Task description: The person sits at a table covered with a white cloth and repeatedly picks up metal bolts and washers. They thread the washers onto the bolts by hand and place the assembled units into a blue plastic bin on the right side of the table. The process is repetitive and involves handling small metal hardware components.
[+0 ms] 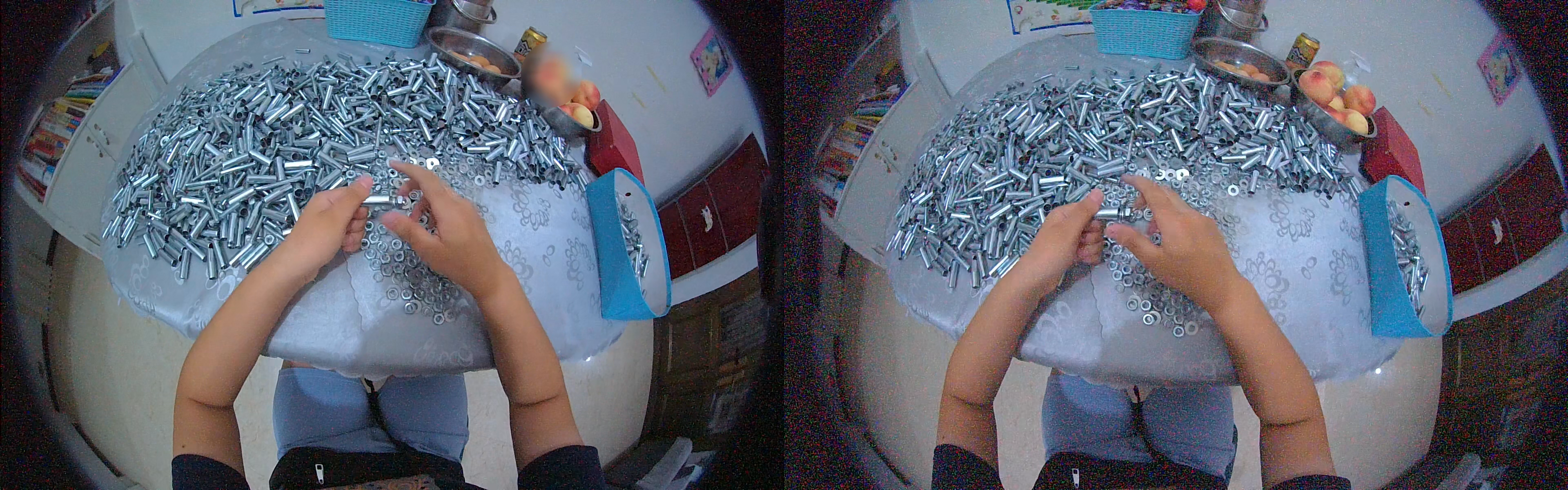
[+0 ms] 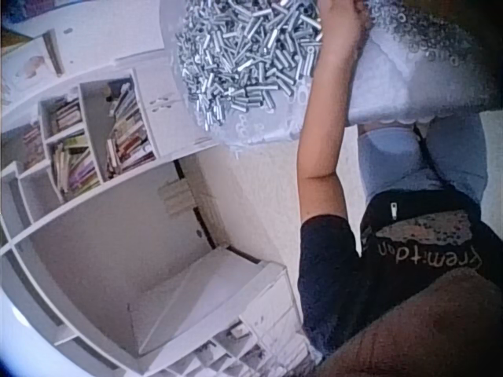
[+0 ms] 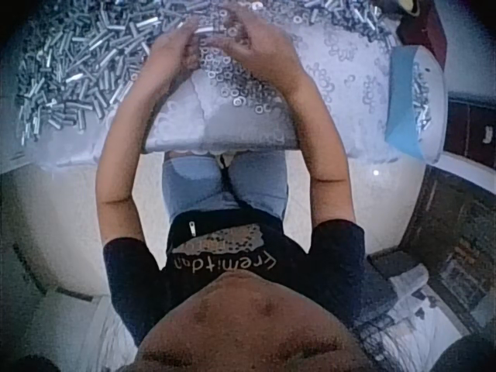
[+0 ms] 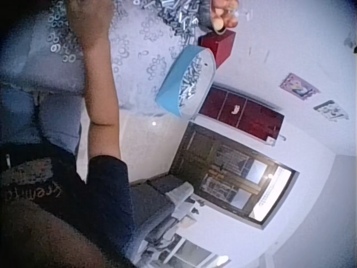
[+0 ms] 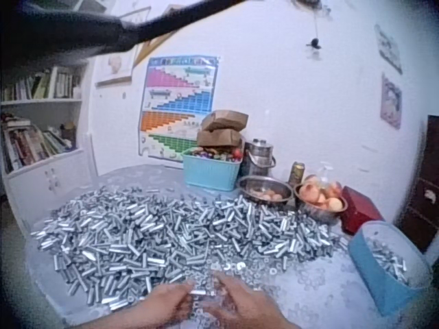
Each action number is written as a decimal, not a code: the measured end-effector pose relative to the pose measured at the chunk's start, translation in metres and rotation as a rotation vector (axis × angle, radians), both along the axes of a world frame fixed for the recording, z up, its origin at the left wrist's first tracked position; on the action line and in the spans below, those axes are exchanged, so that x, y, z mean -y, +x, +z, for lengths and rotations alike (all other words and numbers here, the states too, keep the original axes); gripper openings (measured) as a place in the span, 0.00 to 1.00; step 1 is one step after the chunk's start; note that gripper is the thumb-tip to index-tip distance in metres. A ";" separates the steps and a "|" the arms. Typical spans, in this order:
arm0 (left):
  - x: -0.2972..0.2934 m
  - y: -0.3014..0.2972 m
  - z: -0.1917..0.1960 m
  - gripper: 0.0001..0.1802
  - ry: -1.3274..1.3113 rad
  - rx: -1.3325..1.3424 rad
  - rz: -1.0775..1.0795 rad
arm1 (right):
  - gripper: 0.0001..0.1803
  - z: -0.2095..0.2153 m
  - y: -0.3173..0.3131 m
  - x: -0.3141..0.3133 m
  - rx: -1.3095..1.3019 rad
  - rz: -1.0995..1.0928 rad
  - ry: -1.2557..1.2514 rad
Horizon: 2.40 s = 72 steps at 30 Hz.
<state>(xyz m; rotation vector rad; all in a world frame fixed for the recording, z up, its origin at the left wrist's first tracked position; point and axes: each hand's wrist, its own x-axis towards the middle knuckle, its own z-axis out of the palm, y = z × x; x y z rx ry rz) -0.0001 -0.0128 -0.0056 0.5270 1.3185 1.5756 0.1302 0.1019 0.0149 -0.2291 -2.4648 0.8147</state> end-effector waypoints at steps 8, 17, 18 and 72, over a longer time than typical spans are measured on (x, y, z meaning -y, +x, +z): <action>0.000 -0.001 -0.002 0.22 0.010 -0.001 -0.001 | 0.13 0.002 -0.003 0.005 -0.091 -0.004 0.018; 0.002 0.002 0.003 0.21 0.001 -0.008 -0.018 | 0.12 -0.003 0.003 -0.005 0.055 0.041 0.210; 0.001 0.002 0.002 0.21 0.000 -0.008 -0.027 | 0.11 -0.002 0.002 -0.003 0.024 0.037 0.164; 0.005 0.003 0.006 0.20 -0.005 0.073 -0.136 | 0.09 0.001 0.001 0.000 0.019 0.084 0.209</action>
